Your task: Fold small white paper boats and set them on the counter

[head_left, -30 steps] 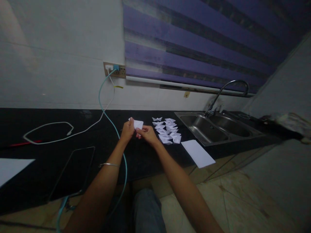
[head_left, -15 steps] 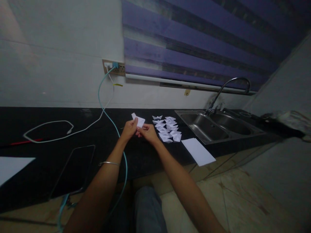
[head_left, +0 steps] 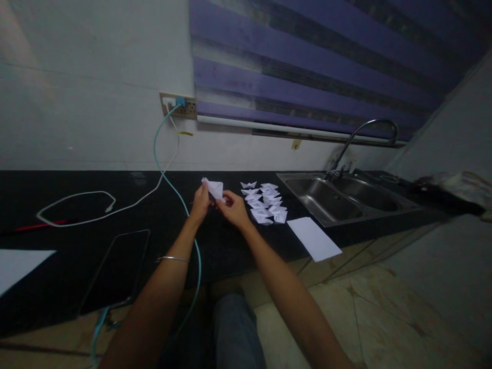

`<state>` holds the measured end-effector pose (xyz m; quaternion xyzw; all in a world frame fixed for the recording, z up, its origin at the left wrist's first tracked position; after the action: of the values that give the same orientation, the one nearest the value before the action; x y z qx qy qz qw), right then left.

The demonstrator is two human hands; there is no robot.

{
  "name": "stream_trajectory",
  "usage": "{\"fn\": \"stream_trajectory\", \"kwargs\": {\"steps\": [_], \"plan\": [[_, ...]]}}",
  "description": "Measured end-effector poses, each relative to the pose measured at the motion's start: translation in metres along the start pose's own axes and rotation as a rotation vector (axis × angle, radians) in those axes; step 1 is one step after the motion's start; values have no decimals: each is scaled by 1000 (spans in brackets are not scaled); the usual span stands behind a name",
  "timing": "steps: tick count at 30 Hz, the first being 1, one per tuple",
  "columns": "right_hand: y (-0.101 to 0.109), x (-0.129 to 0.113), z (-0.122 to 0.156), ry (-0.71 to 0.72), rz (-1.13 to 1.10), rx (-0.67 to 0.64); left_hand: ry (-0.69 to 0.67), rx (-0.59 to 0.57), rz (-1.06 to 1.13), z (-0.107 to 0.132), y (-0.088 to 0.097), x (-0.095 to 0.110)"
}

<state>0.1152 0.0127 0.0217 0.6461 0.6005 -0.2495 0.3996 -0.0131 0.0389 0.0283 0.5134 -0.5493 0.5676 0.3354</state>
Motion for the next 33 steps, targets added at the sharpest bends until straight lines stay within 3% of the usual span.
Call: {"fn": "stream_trajectory", "kwargs": {"steps": [3, 7, 12, 17, 19, 27, 33], "plan": [[-2, -10, 2, 43, 5, -53, -16, 34, 99, -3, 3, -2], [1, -10, 0, 0, -132, -22, 42, -29, 228, -5, 3, -10], [9, -2, -6, -65, -229, 69, 76, -193, 325, -4, -2, -14], [15, 2, -9, -104, -287, 110, 205, -461, 290, 3, -20, -19], [17, 4, -10, -122, -323, 126, 219, -518, 269, 8, -25, -18], [20, 13, -11, -198, -430, 173, 148, -474, 38, 16, -27, -24], [18, 17, -10, -239, -435, 146, -48, -474, -220, 20, -28, -17]]}}
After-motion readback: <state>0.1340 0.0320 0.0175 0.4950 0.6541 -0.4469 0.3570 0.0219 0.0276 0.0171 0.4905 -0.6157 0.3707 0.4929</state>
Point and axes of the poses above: each hand's wrist, its own z-axis away from the middle knuckle, its own y-axis out of the back of the hand, x = y × z, the point moved 6 cm from there along -z, towards the middle knuckle, and after that the axes turned 5 degrees about y, right-handed, at the moved point
